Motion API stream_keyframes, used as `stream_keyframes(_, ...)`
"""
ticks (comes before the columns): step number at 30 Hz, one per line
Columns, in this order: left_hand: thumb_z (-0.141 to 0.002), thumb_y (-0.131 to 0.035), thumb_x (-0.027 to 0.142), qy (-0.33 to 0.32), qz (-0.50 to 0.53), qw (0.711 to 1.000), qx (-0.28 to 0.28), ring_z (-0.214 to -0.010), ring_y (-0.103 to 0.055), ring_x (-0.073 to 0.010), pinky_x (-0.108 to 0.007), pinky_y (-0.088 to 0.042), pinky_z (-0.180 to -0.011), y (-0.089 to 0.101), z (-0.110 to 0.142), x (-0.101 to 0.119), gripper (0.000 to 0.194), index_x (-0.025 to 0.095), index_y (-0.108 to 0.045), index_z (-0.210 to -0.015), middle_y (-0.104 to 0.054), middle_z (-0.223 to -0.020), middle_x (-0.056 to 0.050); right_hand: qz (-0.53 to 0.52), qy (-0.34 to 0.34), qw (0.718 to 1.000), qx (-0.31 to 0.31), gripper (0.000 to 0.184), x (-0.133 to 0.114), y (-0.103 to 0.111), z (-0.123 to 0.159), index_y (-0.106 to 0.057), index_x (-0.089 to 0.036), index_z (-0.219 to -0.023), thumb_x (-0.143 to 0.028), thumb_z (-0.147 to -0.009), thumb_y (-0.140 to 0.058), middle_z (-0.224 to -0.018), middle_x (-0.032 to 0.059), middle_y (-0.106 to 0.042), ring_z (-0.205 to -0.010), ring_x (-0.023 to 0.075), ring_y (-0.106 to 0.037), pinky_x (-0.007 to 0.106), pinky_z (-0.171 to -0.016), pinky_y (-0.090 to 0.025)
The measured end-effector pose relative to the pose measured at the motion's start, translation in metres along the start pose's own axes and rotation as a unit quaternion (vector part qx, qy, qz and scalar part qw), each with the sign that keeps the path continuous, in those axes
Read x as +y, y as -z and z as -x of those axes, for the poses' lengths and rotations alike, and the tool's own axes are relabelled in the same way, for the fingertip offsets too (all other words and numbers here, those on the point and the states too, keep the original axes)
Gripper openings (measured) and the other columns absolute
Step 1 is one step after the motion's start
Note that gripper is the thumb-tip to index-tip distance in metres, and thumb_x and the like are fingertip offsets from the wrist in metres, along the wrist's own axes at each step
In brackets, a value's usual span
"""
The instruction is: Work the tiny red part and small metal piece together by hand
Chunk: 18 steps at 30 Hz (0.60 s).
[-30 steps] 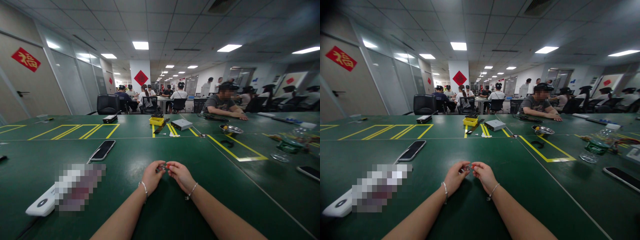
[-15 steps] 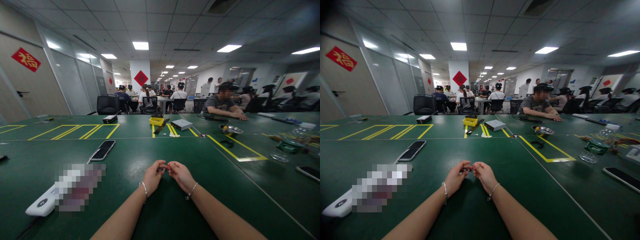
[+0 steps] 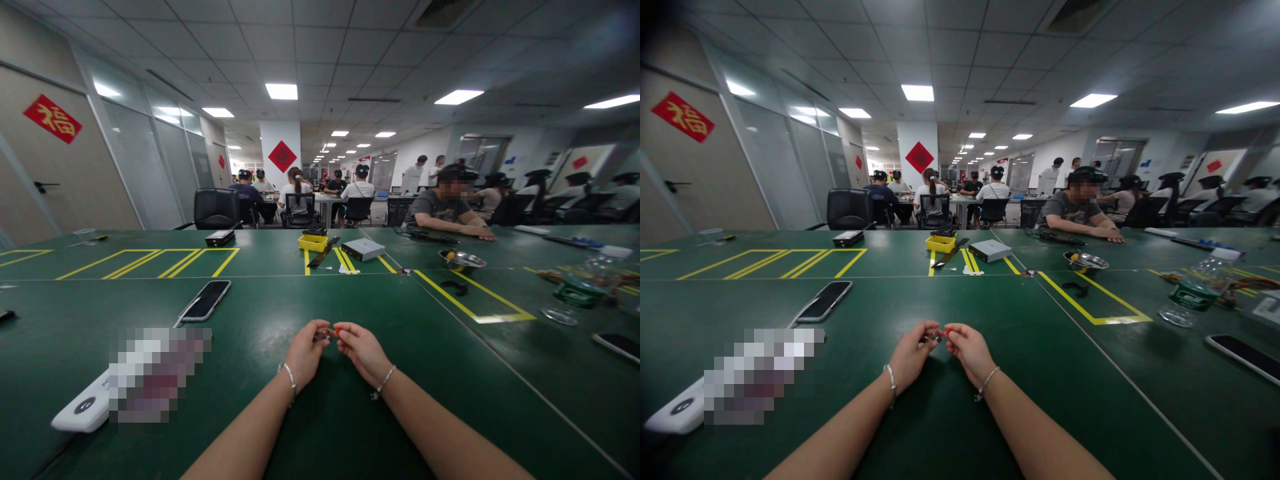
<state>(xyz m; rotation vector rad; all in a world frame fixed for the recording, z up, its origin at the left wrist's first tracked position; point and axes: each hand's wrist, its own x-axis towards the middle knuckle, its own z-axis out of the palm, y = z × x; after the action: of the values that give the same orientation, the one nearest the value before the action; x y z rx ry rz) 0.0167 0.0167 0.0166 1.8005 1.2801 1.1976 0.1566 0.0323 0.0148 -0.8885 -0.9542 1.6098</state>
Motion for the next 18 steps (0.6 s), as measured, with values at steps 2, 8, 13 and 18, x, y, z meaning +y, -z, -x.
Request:
stream_keyframes(2,-0.068,-0.05,0.013,-0.007,-0.021,1.0,0.015,-0.08,-0.054,-0.0129,-0.027,-0.041,-0.075,-0.0007,0.0002,-0.0015,0.029,0.021,-0.049,-0.096,-0.059,-0.086,-0.001,0.002,0.001,1.0,0.001,0.024,0.0006,0.0005,-0.0003,-0.058,-0.015,-0.076,-0.025,-0.055,-0.066,-0.07,0.0011,-0.057,-0.055,0.0063,-0.048,0.024,-0.058,-0.038)
stream_keyframes(8,-0.066,-0.055,0.021,-0.032,-0.082,0.996,0.032,-0.075,-0.051,-0.0138,-0.028,-0.04,-0.07,-0.0015,0.0008,-0.0044,0.021,0.02,-0.052,-0.087,-0.056,-0.079,-0.001,0.002,0.006,1.0,-0.003,0.025,0.0021,0.0016,-0.0012,-0.056,-0.015,-0.076,-0.03,-0.057,-0.065,-0.067,0.0,-0.056,-0.054,0.0065,-0.048,0.024,-0.057,-0.037)
stream_keyframes(13,-0.065,-0.057,0.022,-0.049,-0.106,0.993,0.027,-0.073,-0.049,-0.0137,-0.027,-0.038,-0.068,-0.0005,0.0008,-0.0047,0.012,0.02,-0.053,-0.076,-0.055,-0.075,0.001,-0.01,0.006,1.0,0.005,0.025,0.0012,0.0002,-0.0003,-0.052,-0.016,-0.074,-0.033,-0.06,-0.063,-0.067,0.0003,-0.057,-0.056,0.0081,-0.051,0.025,-0.059,-0.039)
stream_keyframes(18,-0.062,-0.058,0.019,-0.033,-0.095,0.994,0.037,-0.066,-0.046,-0.0112,-0.023,-0.037,-0.062,-0.0016,0.0003,-0.0071,0.016,0.019,-0.05,-0.075,-0.052,-0.071,0.003,-0.007,0.006,1.0,0.011,0.025,-0.0003,-0.0019,0.0018,-0.051,-0.016,-0.073,-0.026,-0.056,-0.066,-0.072,0.0019,-0.059,-0.061,0.0094,-0.053,0.027,-0.065,-0.04)
